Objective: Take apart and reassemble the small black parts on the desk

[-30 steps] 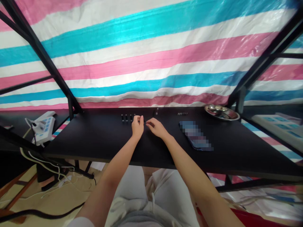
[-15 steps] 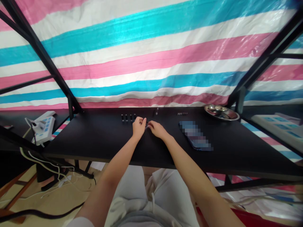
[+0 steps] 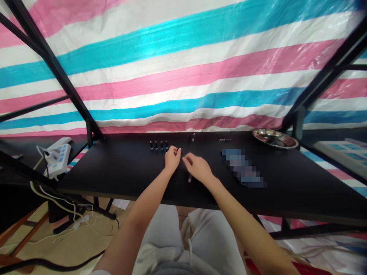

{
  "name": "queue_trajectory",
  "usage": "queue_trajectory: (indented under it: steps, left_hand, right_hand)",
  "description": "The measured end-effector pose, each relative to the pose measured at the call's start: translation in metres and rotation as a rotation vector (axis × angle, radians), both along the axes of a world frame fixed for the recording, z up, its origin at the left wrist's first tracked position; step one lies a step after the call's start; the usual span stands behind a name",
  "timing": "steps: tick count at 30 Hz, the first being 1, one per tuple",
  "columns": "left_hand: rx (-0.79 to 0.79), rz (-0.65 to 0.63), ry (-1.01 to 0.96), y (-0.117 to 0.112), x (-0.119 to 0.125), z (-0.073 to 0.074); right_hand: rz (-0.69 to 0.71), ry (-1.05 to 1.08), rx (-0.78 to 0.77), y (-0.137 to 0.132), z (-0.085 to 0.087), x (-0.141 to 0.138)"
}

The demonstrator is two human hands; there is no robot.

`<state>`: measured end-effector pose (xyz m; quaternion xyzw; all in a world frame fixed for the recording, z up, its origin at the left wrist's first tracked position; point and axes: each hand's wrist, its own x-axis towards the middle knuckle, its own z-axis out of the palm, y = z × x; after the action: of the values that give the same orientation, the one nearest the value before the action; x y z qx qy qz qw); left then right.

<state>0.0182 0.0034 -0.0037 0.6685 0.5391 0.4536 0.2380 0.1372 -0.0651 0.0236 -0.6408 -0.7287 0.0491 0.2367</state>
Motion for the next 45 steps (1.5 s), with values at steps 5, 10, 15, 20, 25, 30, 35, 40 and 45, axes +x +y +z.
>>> queue_trajectory:
  steps: [5,10,15,20,25,30,35,40,45]
  left_hand:
    - [0.033,0.006,0.018,0.002,0.001,0.000]
    - [0.031,-0.010,0.039,0.000,0.001,0.002]
    - [0.004,-0.035,0.052,0.000,0.000,0.003]
    - [-0.029,-0.067,0.082,0.000,0.000,0.004]
    - [-0.055,-0.109,0.144,0.001,-0.001,0.003]
    - [-0.042,-0.123,0.304,-0.002,-0.001,0.005]
    - [-0.060,-0.079,0.425,-0.005,-0.001,0.010]
    - [-0.068,-0.091,0.406,-0.002,0.001,0.008]
    - [-0.037,-0.107,0.413,0.000,0.001,0.005]
  right_hand:
    - [0.031,-0.246,-0.009,-0.043,-0.013,-0.016]
    - [0.073,-0.281,0.042,-0.029,-0.022,0.001]
    - [0.087,-0.094,-0.030,0.008,-0.023,0.035]
    - [-0.041,-0.080,-0.232,0.041,-0.016,0.060]
    - [-0.037,-0.117,-0.344,0.055,-0.004,0.066]
    - [-0.012,-0.186,-0.382,0.058,0.003,0.064]
    - [0.118,-0.182,-0.498,0.065,0.014,0.069]
    - [0.121,0.108,-0.403,0.081,0.009,0.075]
    - [-0.031,0.321,-0.069,0.100,-0.018,0.070]
